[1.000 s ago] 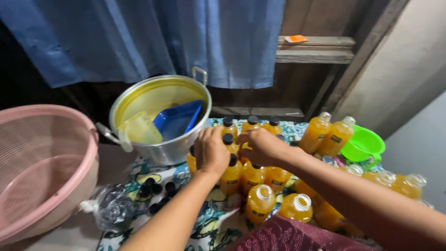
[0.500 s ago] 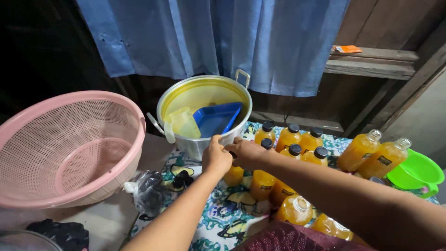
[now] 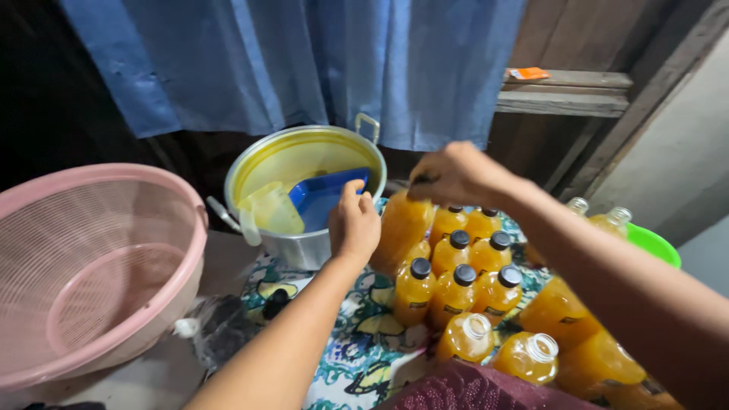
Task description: The person repeatedly picks up black bottle caps and screws them onto plastic bottles filled with orange liquid. The person handles the bottles one at a time, tightening each cap before setting the bottle back on the table.
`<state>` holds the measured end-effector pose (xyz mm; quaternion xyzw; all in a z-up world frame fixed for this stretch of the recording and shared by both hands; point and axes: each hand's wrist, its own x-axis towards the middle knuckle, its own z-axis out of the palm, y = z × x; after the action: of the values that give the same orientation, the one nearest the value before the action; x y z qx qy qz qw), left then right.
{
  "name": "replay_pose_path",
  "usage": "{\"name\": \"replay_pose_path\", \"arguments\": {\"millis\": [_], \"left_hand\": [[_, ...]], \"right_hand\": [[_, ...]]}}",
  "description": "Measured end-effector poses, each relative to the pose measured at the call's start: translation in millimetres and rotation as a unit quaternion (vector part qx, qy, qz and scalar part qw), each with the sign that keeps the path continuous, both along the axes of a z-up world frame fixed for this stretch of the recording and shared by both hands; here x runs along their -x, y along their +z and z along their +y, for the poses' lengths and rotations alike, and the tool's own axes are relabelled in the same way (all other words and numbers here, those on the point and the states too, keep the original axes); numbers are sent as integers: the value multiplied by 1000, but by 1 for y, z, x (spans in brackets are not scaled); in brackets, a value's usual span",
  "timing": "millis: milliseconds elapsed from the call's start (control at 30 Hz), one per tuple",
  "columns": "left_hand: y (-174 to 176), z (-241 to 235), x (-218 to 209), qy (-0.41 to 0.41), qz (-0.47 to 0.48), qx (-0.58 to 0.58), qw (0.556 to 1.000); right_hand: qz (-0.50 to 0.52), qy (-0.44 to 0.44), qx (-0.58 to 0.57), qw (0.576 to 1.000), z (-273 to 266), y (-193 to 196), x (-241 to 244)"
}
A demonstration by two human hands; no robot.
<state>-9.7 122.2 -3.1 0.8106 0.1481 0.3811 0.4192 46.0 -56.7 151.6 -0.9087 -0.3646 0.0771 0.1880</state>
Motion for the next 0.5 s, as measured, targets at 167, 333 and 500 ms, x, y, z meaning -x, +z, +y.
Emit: {"name": "replay_pose_path", "arguments": {"millis": [167, 333, 500], "left_hand": [[18, -31, -6, -111, -9, 21, 994], [28, -70, -12, -170, 41, 3, 985], [25, -106, -13, -258, 121, -79, 955]], "right_hand": [[-28, -104, -58, 992, -35, 69, 6], [-93, -227, 35, 969, -81, 96, 1], [-79, -267, 45, 959, -126, 82, -21]]}}
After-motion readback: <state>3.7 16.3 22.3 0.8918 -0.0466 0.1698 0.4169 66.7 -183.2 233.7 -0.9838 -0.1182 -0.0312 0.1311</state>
